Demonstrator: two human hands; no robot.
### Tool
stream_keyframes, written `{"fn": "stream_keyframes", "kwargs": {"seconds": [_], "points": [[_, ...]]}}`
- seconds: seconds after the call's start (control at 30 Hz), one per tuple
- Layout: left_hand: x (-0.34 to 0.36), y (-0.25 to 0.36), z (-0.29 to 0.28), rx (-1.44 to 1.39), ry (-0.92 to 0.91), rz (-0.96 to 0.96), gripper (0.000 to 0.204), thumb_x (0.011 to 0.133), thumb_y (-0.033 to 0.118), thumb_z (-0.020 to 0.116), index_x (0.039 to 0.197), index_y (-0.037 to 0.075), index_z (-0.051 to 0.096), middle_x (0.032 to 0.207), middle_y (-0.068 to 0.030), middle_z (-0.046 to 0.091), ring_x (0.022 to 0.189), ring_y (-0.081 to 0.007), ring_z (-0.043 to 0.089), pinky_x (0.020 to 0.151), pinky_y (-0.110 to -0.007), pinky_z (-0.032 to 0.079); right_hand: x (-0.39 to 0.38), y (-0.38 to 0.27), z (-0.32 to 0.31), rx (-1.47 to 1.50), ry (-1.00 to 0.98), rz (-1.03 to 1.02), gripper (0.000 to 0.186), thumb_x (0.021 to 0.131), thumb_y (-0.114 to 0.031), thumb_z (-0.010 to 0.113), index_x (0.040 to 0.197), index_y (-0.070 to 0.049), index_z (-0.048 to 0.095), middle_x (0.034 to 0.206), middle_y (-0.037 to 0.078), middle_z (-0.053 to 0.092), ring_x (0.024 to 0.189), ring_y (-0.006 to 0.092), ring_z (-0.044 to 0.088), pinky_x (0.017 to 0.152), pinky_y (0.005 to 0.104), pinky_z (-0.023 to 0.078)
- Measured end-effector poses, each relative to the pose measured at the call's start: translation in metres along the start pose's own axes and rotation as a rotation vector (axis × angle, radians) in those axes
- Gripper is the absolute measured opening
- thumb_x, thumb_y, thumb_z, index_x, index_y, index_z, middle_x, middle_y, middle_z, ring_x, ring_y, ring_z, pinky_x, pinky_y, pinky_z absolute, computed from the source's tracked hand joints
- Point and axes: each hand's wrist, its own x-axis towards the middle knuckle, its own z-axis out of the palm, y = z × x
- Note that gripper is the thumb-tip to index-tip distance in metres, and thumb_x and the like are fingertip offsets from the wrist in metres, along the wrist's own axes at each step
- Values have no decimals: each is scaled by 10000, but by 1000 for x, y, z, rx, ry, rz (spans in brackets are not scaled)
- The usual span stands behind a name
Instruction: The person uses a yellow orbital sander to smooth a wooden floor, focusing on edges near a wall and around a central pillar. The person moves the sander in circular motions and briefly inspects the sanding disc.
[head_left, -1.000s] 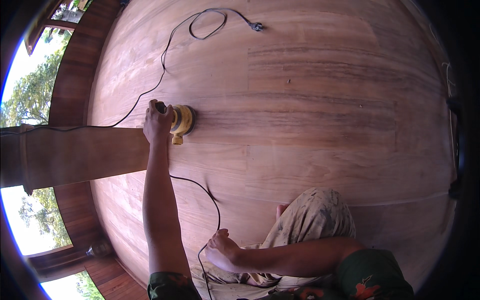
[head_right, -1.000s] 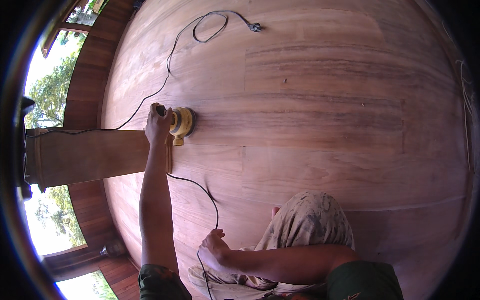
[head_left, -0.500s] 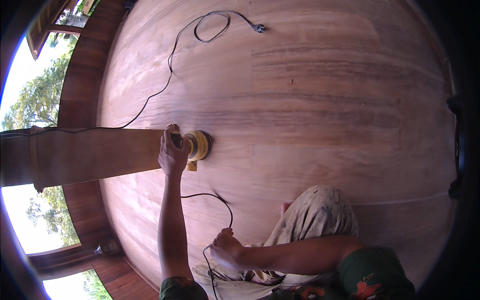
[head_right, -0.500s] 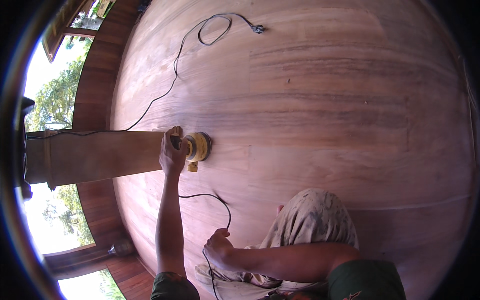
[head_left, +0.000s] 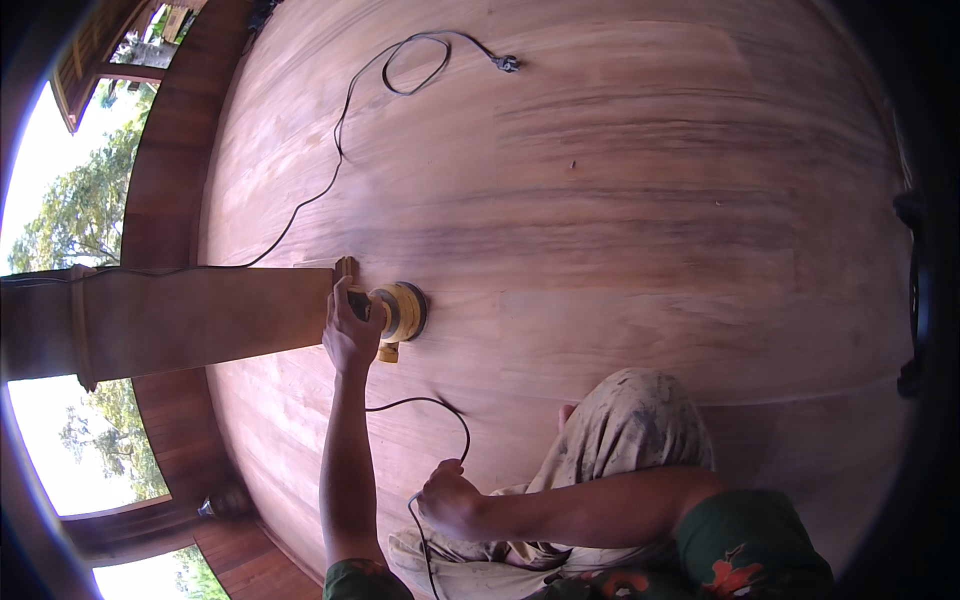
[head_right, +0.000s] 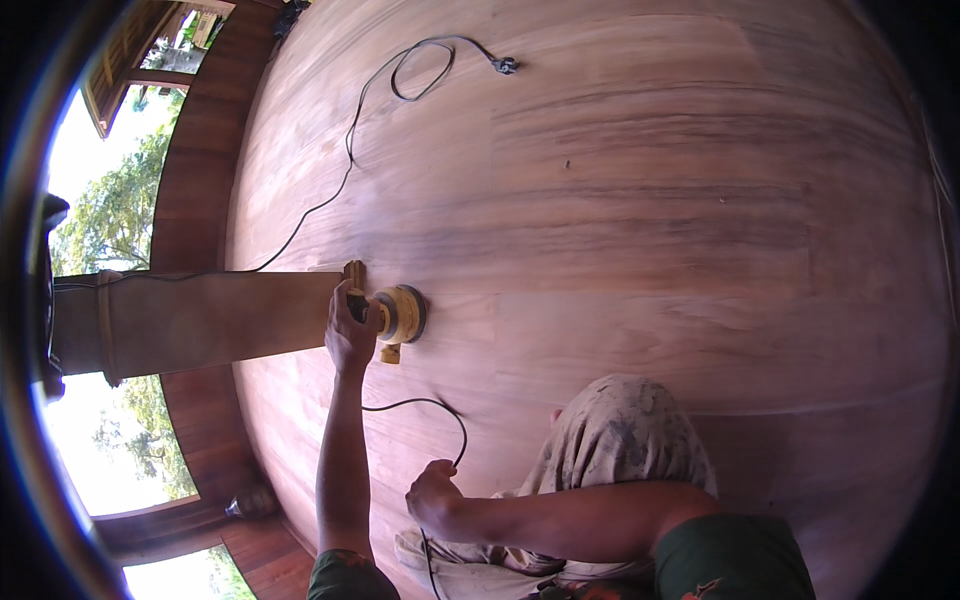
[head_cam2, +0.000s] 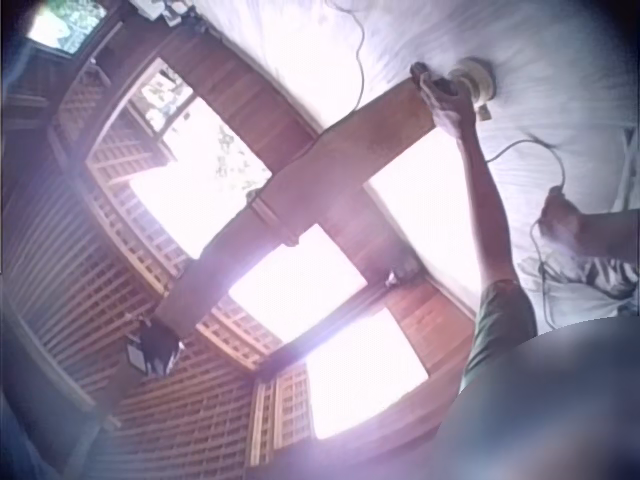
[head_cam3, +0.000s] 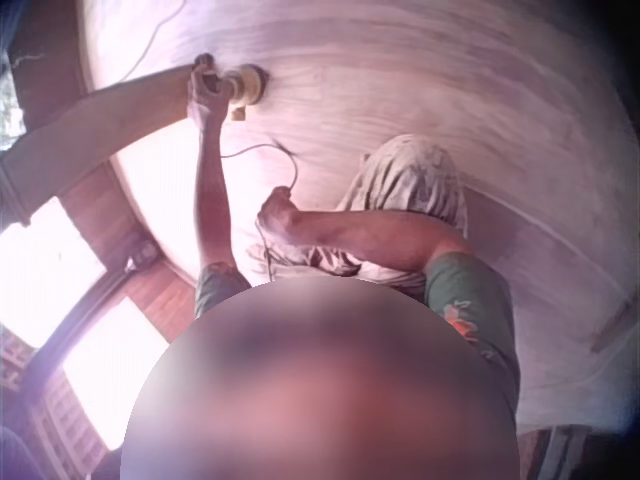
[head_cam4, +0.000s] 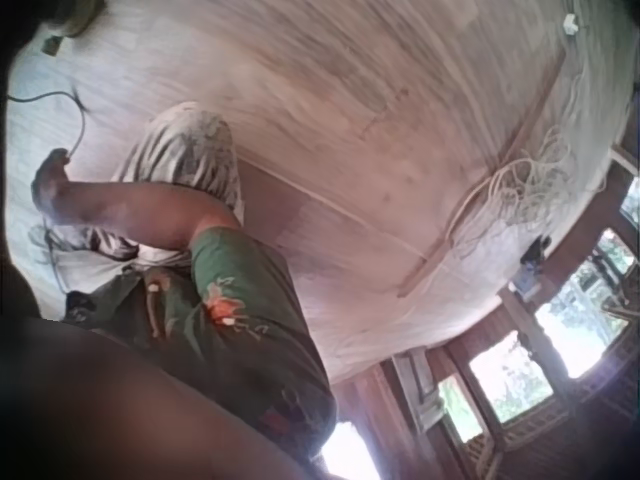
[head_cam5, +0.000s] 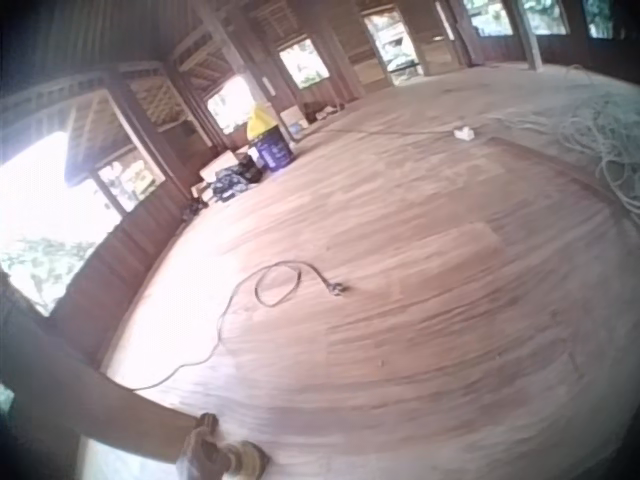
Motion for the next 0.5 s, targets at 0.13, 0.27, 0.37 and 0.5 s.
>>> {"fn": "stream_keyframes", "kwargs": {"seconds": [0.13, 0.27, 0.37, 0.5], "points": [[22, -11, 6, 44, 11, -58, 560, 950, 392, 781, 1422, 145, 610, 1266, -152, 727, 1132, -404, 736, 911, -533, 591, 6, 1, 1, 9, 0, -12, 341, 968, -209, 672, 1212, -15, 810, 1135, 205, 814, 970, 415, 782, 873, 648, 586], [44, -11, 10, 83, 35, -126, 561, 965, 436, 748, 1433, 159, 611, 1291, -156, 723, 1145, -416, 729, 937, -548, 577, 8, -3, 8, 7, 58, 31, 345, 958, -220, 680, 1179, 4, 822, 1120, 217, 817, 958, 437, 780, 852, 659, 587], [57, 0, 12, 86, 4, -188, 582, 971, 466, 726, 1448, 156, 604, 1329, -172, 713, 1190, -417, 716, 970, -551, 565, 10, -4, 14, -39, 166, 76, 291, 900, -238, 692, 1025, -12, 826, 1002, 205, 822, 861, 363, 782, 755, 614, 598], [68, 27, 11, 94, -38, -209, 640, 970, 493, 723, 1486, 145, 574, 1375, -182, 704, 1249, -415, 701, 1001, -550, 559, 10, -5, 19, -47, 204, 73, 293, 901, -240, 695, 1021, -7, 825, 972, 214, 819, 825, 363, 778, 757, 615, 595]]}}
